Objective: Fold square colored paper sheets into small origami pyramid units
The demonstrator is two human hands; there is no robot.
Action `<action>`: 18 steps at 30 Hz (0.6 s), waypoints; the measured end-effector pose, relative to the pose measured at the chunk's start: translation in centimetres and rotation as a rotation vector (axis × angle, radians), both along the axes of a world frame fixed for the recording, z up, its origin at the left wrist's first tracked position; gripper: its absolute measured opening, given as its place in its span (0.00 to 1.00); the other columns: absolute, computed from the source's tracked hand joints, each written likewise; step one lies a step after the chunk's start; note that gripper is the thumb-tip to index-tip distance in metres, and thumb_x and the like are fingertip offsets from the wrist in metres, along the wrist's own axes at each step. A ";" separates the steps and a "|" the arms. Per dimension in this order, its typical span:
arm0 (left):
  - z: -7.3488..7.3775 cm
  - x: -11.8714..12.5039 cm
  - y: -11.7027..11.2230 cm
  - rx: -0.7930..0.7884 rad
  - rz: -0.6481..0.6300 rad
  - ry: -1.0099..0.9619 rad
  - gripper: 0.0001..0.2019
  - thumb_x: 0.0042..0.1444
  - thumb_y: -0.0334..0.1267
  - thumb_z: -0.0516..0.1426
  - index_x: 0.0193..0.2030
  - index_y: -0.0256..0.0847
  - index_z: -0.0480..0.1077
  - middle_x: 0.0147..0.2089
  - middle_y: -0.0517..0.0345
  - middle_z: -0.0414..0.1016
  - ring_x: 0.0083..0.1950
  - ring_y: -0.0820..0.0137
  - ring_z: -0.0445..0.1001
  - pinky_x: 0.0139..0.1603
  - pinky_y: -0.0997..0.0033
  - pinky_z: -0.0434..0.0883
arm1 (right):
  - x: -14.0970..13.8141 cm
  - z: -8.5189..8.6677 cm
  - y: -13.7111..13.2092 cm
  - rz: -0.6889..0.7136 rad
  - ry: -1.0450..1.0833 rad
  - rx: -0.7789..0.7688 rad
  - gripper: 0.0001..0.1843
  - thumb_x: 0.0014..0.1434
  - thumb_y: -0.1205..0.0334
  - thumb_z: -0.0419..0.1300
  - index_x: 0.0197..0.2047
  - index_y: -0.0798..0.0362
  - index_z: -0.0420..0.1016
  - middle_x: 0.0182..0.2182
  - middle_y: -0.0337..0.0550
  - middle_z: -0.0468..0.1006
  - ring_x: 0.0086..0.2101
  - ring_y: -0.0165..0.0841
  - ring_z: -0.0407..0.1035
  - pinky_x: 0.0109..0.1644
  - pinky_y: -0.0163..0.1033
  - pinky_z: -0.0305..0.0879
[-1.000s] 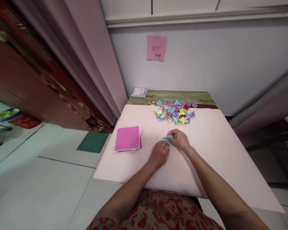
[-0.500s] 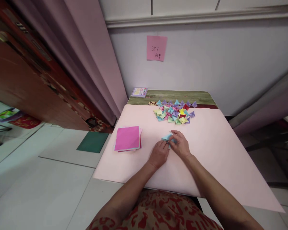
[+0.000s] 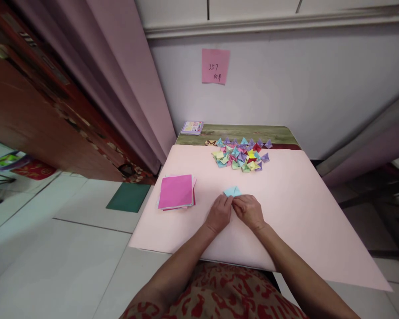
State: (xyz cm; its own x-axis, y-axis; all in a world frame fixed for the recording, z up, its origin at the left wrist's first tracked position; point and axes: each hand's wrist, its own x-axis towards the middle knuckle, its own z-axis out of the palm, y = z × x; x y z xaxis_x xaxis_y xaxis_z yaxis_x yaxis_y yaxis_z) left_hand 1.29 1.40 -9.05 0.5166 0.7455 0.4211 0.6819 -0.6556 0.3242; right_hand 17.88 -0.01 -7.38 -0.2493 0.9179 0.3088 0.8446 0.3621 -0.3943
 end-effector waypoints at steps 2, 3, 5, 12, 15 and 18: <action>0.3 0.0 0.1 -0.007 -0.011 0.010 0.14 0.62 0.29 0.48 0.53 0.38 0.66 0.47 0.45 0.71 0.52 0.59 0.71 0.56 0.51 0.71 | 0.2 0.0 -0.2 0.055 0.009 -0.008 0.14 0.65 0.62 0.52 0.45 0.46 0.80 0.44 0.43 0.81 0.45 0.38 0.72 0.52 0.44 0.63; 0.4 0.0 0.1 -0.006 -0.013 0.017 0.12 0.62 0.29 0.48 0.50 0.38 0.67 0.46 0.46 0.71 0.51 0.59 0.70 0.55 0.52 0.71 | 0.3 0.0 -0.4 0.074 0.029 -0.006 0.14 0.64 0.61 0.53 0.45 0.46 0.80 0.44 0.44 0.81 0.45 0.38 0.72 0.53 0.43 0.63; 0.7 0.0 0.1 0.002 -0.011 0.036 0.10 0.62 0.30 0.49 0.46 0.38 0.68 0.43 0.47 0.71 0.49 0.59 0.70 0.54 0.52 0.72 | 0.7 0.0 -0.5 0.047 0.104 0.000 0.13 0.63 0.60 0.55 0.45 0.46 0.80 0.44 0.43 0.81 0.45 0.37 0.73 0.53 0.42 0.65; 0.6 0.1 0.1 0.102 0.039 0.085 0.12 0.57 0.27 0.52 0.47 0.38 0.68 0.58 0.42 0.69 0.63 0.53 0.65 0.65 0.40 0.62 | 1.0 -0.3 -0.1 -0.175 0.107 0.039 0.15 0.63 0.64 0.52 0.46 0.47 0.79 0.45 0.43 0.80 0.46 0.37 0.72 0.51 0.42 0.68; 0.1 0.1 0.1 0.099 0.029 0.105 0.13 0.58 0.27 0.51 0.48 0.37 0.68 0.60 0.42 0.69 0.65 0.54 0.64 0.68 0.40 0.59 | 0.5 -0.5 -0.2 -0.105 -0.022 0.025 0.16 0.63 0.66 0.52 0.48 0.49 0.78 0.45 0.45 0.79 0.46 0.39 0.71 0.52 0.44 0.67; 0.1 0.1 0.0 0.073 0.016 0.141 0.14 0.58 0.28 0.51 0.50 0.35 0.68 0.58 0.42 0.71 0.63 0.55 0.66 0.68 0.41 0.57 | 0.2 -0.5 -0.7 -0.073 -0.108 0.020 0.17 0.63 0.67 0.52 0.51 0.51 0.77 0.46 0.48 0.79 0.45 0.41 0.69 0.52 0.45 0.65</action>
State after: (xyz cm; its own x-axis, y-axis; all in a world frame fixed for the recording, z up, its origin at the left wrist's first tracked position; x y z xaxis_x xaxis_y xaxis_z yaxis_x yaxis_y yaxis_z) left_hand 1.40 1.43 -8.98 0.5624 0.7243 0.3989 0.7282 -0.6624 0.1760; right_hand 18.06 -0.74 -7.86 -0.2153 0.9286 0.3021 0.9061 0.3054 -0.2928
